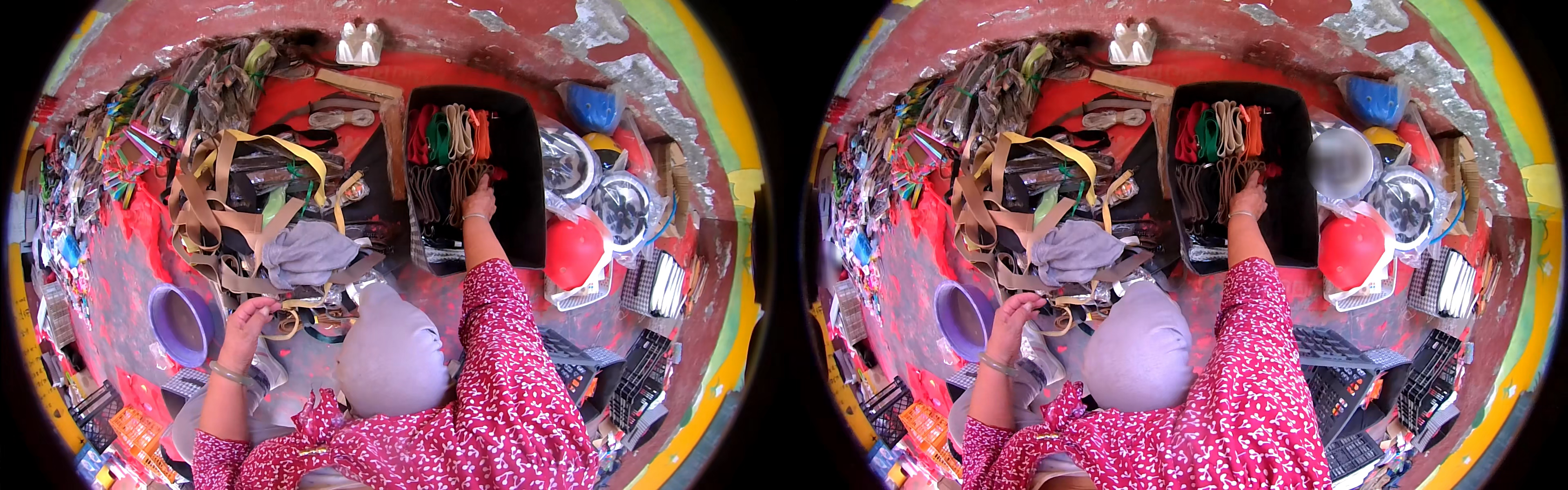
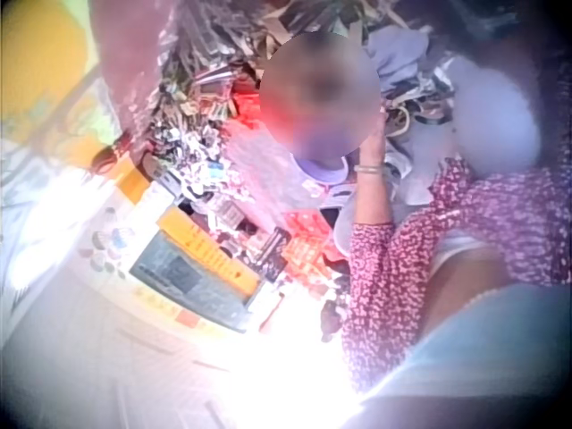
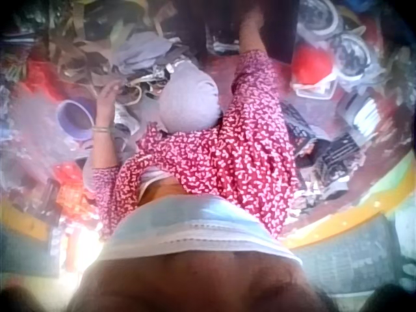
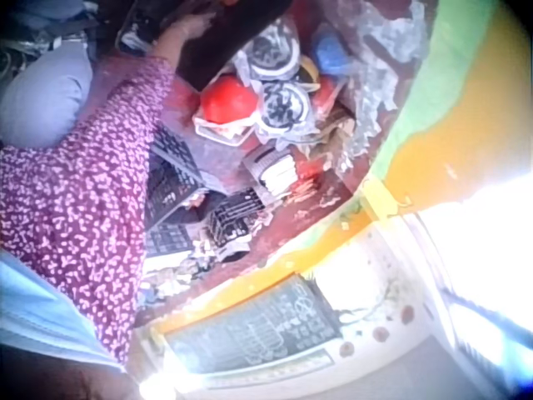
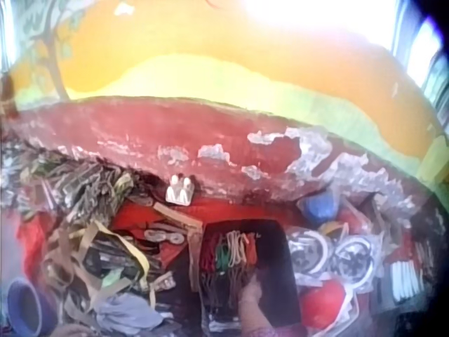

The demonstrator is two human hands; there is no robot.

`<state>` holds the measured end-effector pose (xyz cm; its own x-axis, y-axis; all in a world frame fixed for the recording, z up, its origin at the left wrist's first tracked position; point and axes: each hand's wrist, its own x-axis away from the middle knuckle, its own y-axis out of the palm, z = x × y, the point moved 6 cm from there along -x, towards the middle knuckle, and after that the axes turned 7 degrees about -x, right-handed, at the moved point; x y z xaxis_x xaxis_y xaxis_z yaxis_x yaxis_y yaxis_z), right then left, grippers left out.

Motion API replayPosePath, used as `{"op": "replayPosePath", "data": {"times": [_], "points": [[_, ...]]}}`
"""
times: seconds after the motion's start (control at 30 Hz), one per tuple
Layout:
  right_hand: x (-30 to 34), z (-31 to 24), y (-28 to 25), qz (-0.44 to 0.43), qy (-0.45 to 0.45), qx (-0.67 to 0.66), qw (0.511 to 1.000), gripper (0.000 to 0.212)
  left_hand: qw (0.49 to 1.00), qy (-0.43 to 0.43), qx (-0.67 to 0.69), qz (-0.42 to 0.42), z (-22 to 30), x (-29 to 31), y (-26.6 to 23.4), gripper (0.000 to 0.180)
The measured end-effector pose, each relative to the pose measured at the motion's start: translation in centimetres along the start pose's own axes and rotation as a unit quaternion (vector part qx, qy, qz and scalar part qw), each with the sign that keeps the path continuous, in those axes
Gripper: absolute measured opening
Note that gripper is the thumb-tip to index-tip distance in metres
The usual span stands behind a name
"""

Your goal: The person uses a cloth to wipe down long brown straps and then places them into a black container.

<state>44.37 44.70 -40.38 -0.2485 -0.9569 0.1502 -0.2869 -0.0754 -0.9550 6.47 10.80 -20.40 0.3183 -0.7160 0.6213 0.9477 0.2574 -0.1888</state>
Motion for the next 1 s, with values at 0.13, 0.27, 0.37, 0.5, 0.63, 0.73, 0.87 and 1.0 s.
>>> {"op": "replayPosePath", "data": {"times": [0.13,0.27,0.37,0.5,0.63,0.73,0.87,1.0], "points": [[-3.2,1.1,2.4,-0.214,0.011,0.020,0.977,0.063,1.000,0.002,-0.009,-0.010,-0.5,0.1,0.4,0.021],[-6.1,3.1,2.6,-0.305,-0.027,-0.053,0.951,0.064,0.999,0.000,-0.027,-0.018,-1.0,0.3,0.9,0.021],[-6.7,4.7,0.9,-0.304,-0.016,-0.143,0.942,0.063,1.000,-0.005,-0.019,-0.020,-0.8,0.4,0.7,0.021],[-6.0,6.1,1.1,-0.308,-0.009,-0.190,0.932,0.057,1.000,-0.017,-0.012,-0.014,-1.0,0.6,0.5,0.020],[-4.5,4.4,1.9,-0.256,-0.050,-0.079,0.962,0.065,1.000,-0.011,-0.006,-0.020,-1.0,0.8,0.8,0.020],[-3.1,3.9,3.0,-0.232,0.025,-0.036,0.972,0.074,1.000,-0.014,-0.007,-0.020,-1.2,0.8,0.7,0.019],[-2.5,4.3,3.5,-0.230,0.097,-0.035,0.968,0.072,1.000,-0.015,0.017,-0.021,-1.1,0.7,0.7,0.018],[-1.7,2.8,1.6,-0.215,0.071,-0.013,0.974,0.070,1.000,-0.020,0.006,-0.013,-1.8,0.5,0.7,0.017]]}}
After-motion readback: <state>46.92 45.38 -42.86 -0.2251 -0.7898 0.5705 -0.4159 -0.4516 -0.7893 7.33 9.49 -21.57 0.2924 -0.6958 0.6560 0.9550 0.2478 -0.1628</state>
